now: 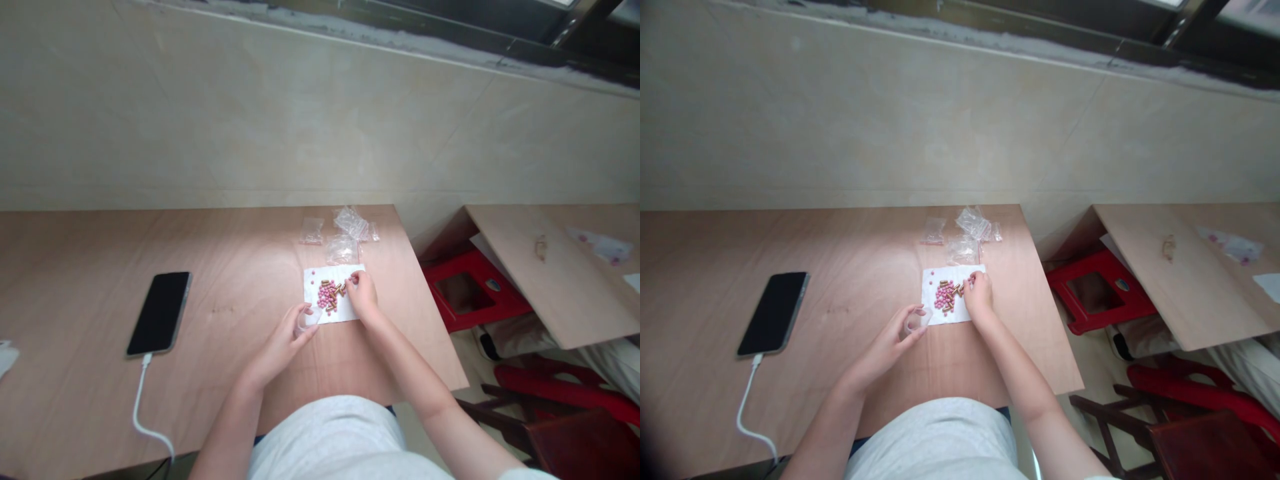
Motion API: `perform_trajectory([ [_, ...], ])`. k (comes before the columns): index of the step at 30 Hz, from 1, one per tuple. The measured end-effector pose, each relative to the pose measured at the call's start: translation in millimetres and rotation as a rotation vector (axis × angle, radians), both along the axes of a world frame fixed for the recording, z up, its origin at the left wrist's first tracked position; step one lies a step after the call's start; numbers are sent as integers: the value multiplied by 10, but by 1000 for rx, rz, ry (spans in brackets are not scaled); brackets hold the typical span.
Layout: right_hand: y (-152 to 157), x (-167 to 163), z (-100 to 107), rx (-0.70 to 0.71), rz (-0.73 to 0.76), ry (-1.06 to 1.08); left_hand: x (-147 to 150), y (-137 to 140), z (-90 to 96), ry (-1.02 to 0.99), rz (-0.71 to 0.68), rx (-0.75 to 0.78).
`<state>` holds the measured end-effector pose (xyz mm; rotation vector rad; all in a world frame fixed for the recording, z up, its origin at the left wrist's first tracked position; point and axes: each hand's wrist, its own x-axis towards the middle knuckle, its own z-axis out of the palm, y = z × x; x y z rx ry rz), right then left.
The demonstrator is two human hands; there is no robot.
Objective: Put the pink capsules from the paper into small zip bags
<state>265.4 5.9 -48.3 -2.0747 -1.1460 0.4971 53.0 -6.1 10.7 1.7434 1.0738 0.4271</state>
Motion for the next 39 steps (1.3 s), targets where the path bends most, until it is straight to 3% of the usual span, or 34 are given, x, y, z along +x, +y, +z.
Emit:
perform_trajectory([
  [4, 91, 65, -88, -26, 9, -12, -17, 13, -6, 1, 9, -7],
  [8, 57, 67, -33, -21, 17, 5, -25, 39, -26, 8, 10, -6],
  [12, -115, -124, 267, 88, 91, 96, 25, 52, -44, 6, 1, -2],
  [15, -307, -382, 543, 161, 323, 228, 66, 50, -64, -29, -5, 15],
  [17, -395, -496, 619, 157, 423, 306, 73, 48, -83, -58, -13, 27],
  [19, -416, -506, 561, 150, 402, 316, 58, 46, -103, -59, -12, 33],
  [23, -315, -306, 194, 117, 155, 92, 1, 42, -125, -1, 3, 27],
  [27, -246, -170, -43, 56, 153, -46, -20, 35, -124, 2, 13, 30],
  [39, -248, -254, -37, -10, 192, -251, -26, 20, -136, -10, 13, 32],
])
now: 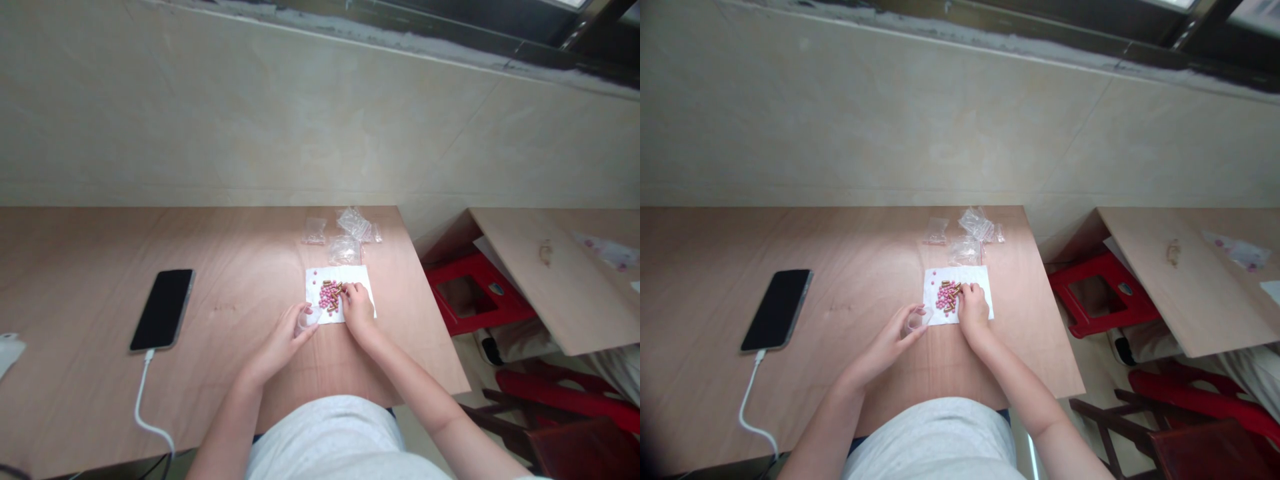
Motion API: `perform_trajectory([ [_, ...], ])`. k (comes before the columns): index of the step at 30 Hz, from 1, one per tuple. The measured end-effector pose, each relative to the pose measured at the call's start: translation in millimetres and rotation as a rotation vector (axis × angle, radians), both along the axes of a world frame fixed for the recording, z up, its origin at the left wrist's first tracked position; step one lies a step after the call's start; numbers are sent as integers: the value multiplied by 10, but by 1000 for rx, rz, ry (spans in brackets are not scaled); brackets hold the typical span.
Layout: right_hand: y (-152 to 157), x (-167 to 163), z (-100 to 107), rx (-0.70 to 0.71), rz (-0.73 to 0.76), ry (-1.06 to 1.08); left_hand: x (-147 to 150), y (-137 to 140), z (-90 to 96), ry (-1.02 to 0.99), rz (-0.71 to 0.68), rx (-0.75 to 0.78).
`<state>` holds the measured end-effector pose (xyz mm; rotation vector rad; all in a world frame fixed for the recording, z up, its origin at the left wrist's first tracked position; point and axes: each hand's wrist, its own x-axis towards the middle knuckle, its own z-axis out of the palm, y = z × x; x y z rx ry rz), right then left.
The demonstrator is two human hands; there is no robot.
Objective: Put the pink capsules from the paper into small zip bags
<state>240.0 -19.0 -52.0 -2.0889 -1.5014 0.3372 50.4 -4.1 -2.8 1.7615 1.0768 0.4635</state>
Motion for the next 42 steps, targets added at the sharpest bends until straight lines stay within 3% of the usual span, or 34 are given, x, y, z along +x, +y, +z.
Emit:
perform_trajectory([
  [7, 45, 16, 41, 0, -3, 23, 7, -3, 29, -1, 1, -13],
  [12, -25, -8, 313, 122, -85, 137, 28, -8, 63, -4, -6, 5],
  [14, -95, -101, 478, 177, -19, 203, 54, -19, 77, -4, -10, 14],
  [18, -234, -347, 695, 182, 251, 291, 103, -50, 93, -23, 15, 55],
  [25, -365, -445, 641, 145, 163, 456, 82, -68, 48, 15, 150, 123],
  [30, -438, -483, 598, 62, 321, 613, 101, -111, 94, -49, 234, 37],
  [36, -445, -546, 610, 68, 200, 615, 97, -232, 256, -187, 113, -204],
  [42, -448, -468, 653, 39, 175, 866, 28, -229, 388, -274, 28, -207],
])
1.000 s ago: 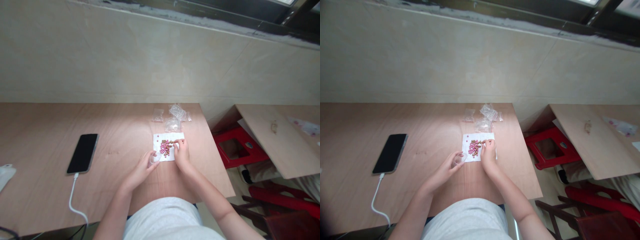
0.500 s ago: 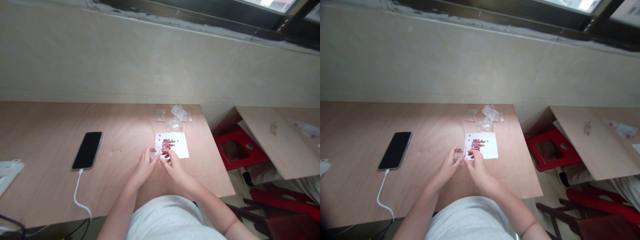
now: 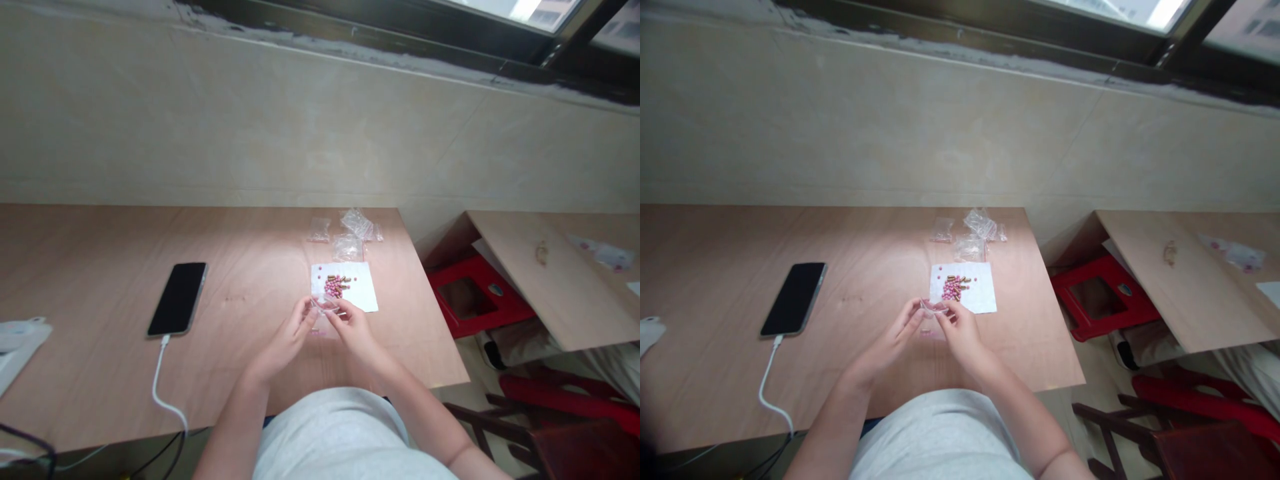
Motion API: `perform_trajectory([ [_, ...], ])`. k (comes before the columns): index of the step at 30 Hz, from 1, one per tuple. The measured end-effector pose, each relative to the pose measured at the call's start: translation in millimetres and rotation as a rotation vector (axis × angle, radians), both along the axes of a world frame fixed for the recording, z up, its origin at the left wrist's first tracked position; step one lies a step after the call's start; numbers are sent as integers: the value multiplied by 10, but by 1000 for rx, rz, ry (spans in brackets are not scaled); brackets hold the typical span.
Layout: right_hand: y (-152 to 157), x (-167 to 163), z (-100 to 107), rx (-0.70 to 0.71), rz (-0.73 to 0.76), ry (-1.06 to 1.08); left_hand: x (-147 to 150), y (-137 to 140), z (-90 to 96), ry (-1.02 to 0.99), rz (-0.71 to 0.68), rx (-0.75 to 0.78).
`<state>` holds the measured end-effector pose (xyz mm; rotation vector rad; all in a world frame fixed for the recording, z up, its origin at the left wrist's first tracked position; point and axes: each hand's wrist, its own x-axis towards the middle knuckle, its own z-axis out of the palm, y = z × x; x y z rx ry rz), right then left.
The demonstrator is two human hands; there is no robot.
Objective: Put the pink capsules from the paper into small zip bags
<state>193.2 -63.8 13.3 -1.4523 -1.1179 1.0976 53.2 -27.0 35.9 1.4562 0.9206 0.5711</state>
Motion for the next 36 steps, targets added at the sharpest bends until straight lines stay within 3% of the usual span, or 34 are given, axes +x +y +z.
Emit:
perform_trajectory([
  [7, -16, 126, -19, -106, 65, 312, -118, 115, -16, 128, 95, 109],
  [16, -14, 183, -12, -140, 135, 400, -176, 85, -7, 145, 166, 155],
  [24, 18, 229, 119, -35, 10, 193, -179, 100, 91, 216, 111, 221],
  [36, 5, 107, 47, 39, -49, -226, -113, 58, 77, 134, 25, 75],
])
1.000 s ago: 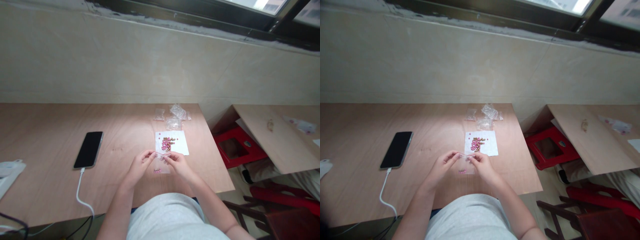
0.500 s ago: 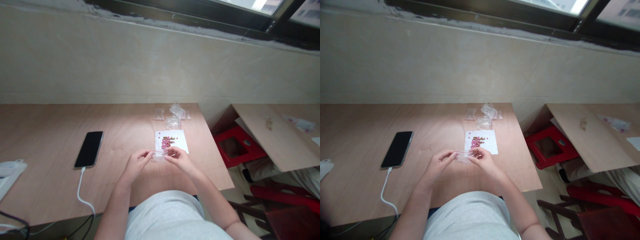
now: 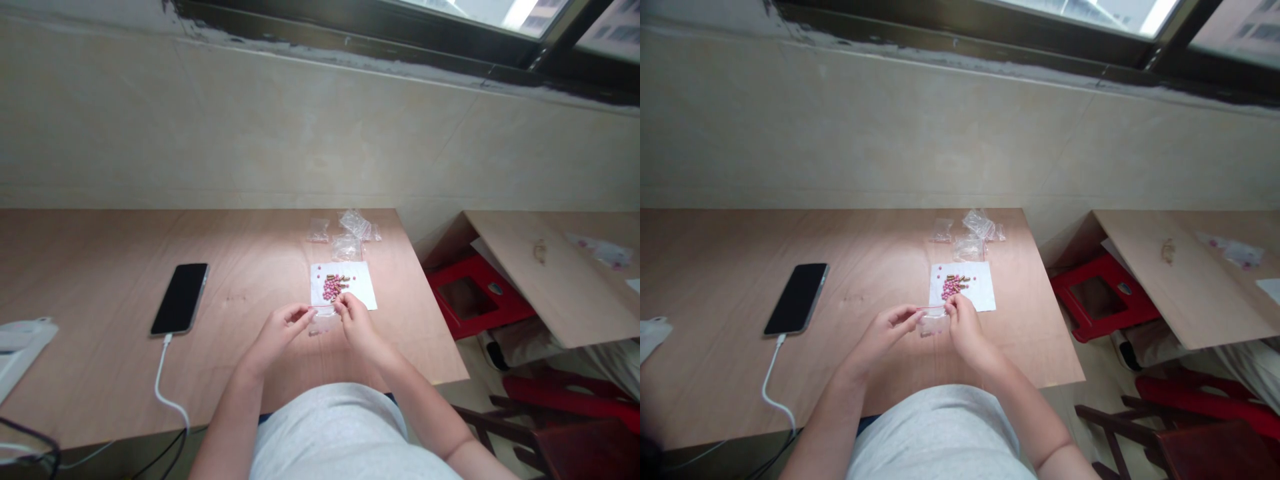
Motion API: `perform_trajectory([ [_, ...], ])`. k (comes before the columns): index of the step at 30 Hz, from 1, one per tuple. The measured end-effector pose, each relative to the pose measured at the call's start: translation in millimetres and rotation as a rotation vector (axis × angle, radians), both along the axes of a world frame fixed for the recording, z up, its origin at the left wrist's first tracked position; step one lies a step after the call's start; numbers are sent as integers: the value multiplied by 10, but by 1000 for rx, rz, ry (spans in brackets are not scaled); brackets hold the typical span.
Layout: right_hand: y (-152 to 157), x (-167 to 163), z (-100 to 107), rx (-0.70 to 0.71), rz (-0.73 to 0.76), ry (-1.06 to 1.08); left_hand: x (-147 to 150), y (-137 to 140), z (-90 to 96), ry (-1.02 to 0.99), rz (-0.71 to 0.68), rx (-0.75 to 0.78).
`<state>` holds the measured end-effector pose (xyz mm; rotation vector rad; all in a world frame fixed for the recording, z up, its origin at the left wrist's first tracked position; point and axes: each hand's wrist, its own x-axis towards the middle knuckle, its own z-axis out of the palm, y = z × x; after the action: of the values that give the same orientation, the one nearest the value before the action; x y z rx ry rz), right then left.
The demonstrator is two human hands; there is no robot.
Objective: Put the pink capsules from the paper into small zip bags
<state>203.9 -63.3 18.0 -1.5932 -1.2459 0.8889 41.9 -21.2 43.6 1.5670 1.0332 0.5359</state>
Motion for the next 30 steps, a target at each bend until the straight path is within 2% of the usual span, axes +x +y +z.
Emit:
perform_trajectory([
  [6, -23, 25, 37, 34, 39, -45, 9, 26, -21, -7, -4, -1],
  [11, 4, 18, 119, 92, 164, -161, 17, 28, -58, 11, -34, 31],
  [14, 32, -5, 154, 82, 181, -202, 15, 21, -62, 2, -49, 20],
  [18, 34, -51, 166, 73, 161, -180, 19, 16, -57, -20, -108, -9],
  [21, 14, -83, 165, 57, 145, -161, 34, 18, -66, 1, -139, 27],
  [26, -11, -73, 172, 46, 198, -130, 52, 1, -60, 40, -112, 91],
  [30, -14, -75, 110, -10, 203, -88, 83, -32, -29, 36, -171, 47],
])
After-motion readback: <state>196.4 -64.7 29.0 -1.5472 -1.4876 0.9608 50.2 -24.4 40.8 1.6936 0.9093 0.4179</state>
